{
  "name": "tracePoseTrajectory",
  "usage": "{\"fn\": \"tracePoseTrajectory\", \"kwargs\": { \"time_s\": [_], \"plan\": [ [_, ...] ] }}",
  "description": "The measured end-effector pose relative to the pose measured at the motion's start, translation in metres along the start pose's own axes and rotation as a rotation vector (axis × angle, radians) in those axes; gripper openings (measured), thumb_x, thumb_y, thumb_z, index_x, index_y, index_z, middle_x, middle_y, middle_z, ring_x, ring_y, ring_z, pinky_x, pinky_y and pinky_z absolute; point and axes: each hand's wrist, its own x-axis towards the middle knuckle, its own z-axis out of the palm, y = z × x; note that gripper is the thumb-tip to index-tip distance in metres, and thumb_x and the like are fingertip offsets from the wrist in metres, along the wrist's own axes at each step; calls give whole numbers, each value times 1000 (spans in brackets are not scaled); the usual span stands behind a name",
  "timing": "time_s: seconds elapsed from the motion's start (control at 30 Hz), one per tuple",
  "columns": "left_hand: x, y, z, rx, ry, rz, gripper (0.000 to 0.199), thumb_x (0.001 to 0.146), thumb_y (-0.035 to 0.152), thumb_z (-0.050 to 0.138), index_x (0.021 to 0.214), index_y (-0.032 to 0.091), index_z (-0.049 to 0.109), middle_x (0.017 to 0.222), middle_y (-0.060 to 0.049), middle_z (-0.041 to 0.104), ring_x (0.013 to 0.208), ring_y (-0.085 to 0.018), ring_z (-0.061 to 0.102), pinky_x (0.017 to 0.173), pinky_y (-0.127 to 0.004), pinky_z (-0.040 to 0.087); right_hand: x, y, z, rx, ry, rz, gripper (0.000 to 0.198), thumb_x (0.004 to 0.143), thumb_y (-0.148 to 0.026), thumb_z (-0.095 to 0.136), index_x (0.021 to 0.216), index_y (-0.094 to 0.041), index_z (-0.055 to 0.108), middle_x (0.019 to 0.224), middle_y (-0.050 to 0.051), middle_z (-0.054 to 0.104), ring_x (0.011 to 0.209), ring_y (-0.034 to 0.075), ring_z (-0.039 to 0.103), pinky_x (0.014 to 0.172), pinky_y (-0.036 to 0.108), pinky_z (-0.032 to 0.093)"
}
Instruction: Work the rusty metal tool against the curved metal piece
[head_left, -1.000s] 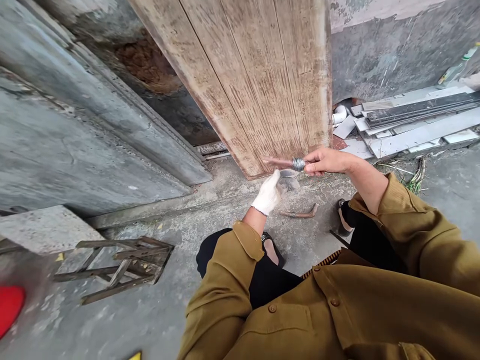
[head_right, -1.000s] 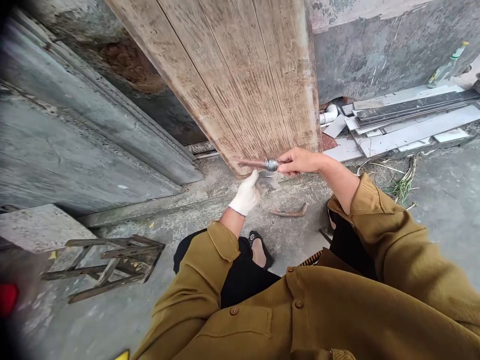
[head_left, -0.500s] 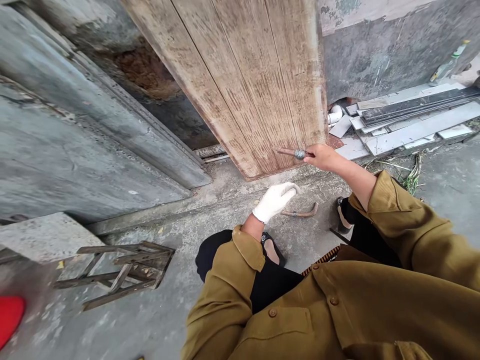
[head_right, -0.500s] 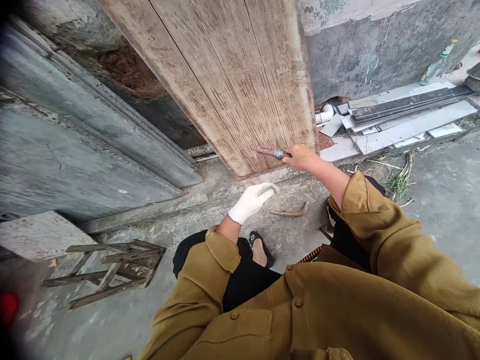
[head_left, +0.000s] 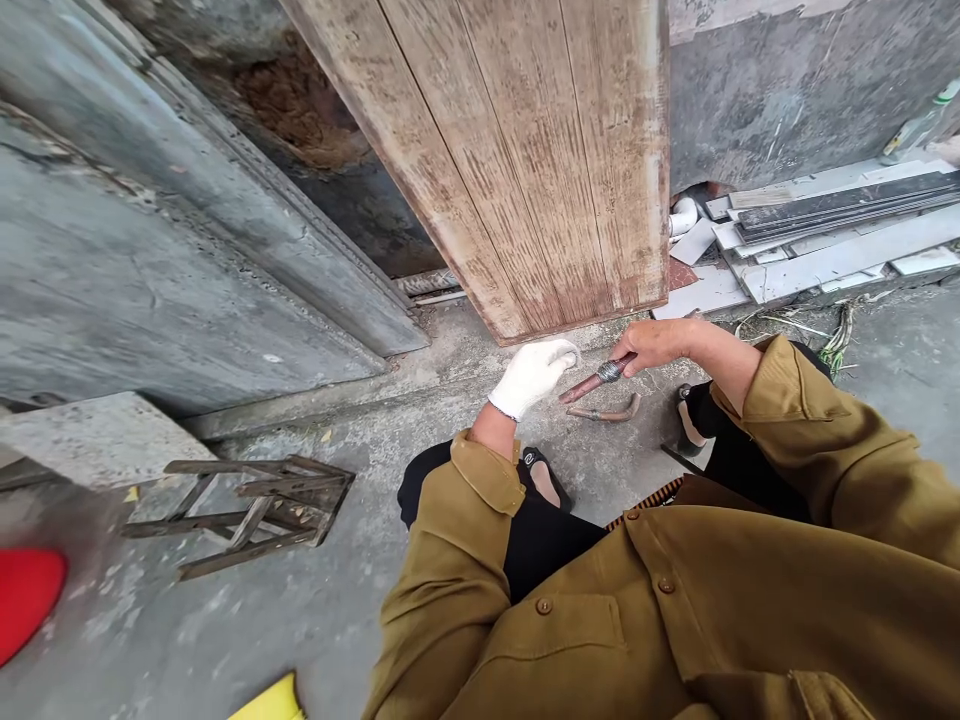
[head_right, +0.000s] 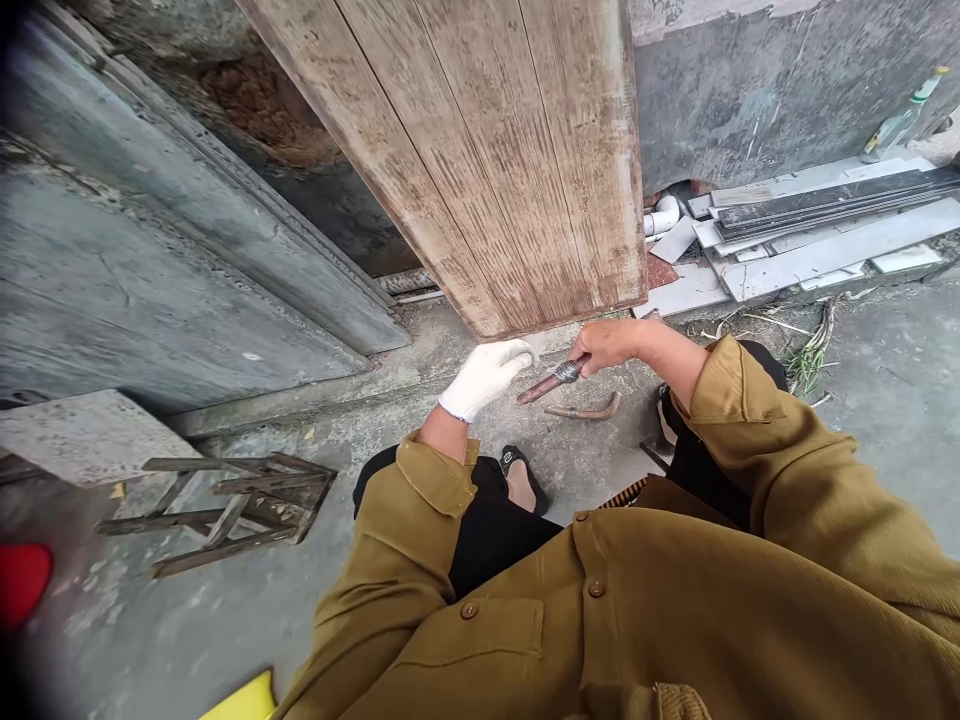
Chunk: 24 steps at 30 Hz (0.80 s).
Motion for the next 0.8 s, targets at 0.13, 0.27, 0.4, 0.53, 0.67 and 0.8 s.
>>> {"fn": "tracePoseTrajectory", "kwargs": {
  "time_s": [0.13,0.27,0.4,0.53,0.67,0.8],
  "plan": [
    [0,3,1,-263,-24,-17,28,87,29,50,90,13,72,91,-4,71,84,-17,63,83,-27,47,-1,2,-1,145,8,-123,30,83,-29,65,108,-16,76,82,-1,69,71,12,53,68,23,36],
    [6,-1,10,-483,-51,-47,27,84,32,55,90,12,72,91,-6,71,81,-16,62,79,-27,48,-5,1,-2,262,39,-158,40,81,-34,68,116,-16,75,87,0,71,73,12,54,70,23,37],
    [18,-9,28,-739,-62,-87,27,77,38,69,86,12,69,81,-6,69,74,-16,62,72,-27,49,-6,-2,-1,366,155,-155,42,78,-39,71,114,-18,76,82,-2,67,70,11,51,67,23,36],
    [20,-7,46,-918,-129,-89,43,83,54,64,93,12,66,71,-6,64,61,-14,58,60,-26,47,1,1,-2,533,451,-86,36,80,-41,67,103,-14,74,70,-2,57,62,10,46,59,23,34],
    [14,8,51,-903,-327,-60,41,88,50,60,97,11,67,69,-4,61,62,-12,56,59,-23,45,5,11,-9,547,744,148,29,89,-38,57,97,-12,68,68,1,56,62,12,48,58,25,36],
    [7,21,41,-730,-412,-60,34,91,43,56,95,12,69,58,2,51,52,-9,43,52,-21,33,4,20,-12,38,655,487,30,89,-34,58,107,-13,72,88,11,68,80,20,60,70,30,40]
  ]
}}
